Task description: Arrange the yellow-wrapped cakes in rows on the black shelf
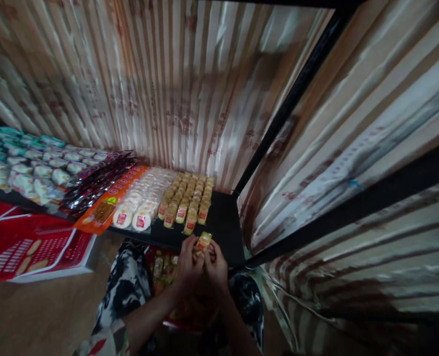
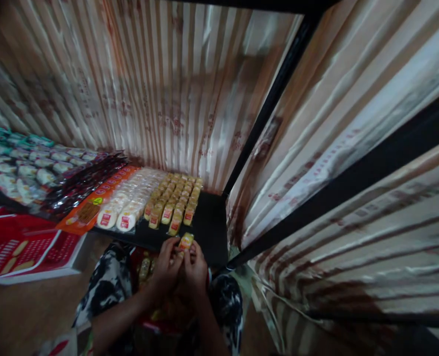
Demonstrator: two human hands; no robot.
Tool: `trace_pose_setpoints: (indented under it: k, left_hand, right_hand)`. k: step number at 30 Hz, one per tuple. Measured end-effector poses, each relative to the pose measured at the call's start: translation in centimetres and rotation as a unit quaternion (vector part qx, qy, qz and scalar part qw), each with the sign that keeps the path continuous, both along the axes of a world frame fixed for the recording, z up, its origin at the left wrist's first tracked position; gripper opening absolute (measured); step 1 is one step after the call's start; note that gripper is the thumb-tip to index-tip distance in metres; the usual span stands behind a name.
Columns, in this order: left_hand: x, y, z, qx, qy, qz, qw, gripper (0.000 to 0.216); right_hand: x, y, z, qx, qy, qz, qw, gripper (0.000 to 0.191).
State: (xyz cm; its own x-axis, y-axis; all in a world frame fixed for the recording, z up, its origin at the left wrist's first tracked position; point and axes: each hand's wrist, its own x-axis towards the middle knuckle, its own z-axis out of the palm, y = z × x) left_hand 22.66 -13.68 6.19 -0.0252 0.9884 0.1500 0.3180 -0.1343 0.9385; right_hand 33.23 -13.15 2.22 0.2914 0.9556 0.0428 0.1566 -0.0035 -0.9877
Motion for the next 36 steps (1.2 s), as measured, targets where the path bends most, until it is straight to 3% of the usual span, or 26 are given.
trace_pose_setpoints:
  k: [5, 14, 26, 36]
  left_hand:
    - [1.3, 1.4, -0.3, 0.007, -0.002, -0.024, 1.000, 0.036]
    - [2.1, 3.7, -1.7, -0.040, 0.013, -0.027, 0.999, 0.045]
    - [1.6, 4.4, -2.5, -0.061, 0.022, -0.037, 0.997, 0.048]
    - [1.9, 4.3, -2.6, -0.052, 0.032, -0.048, 0.997, 0.047]
  right_hand:
    - [1.0, 3.3, 0.7, -0.010, -0.077, -0.040, 0.996, 0.050]
    - [0.9, 7.4, 0.2, 0.000, -0.146, -0.016, 0.989, 0.049]
    - [0.2, 8.6, -0.5, 0.043, -0.200, -0.039, 0.978, 0.046]
    - [0.4, 9.0, -3.0, 0.042, -0.227, -0.049, 0.972, 0.045]
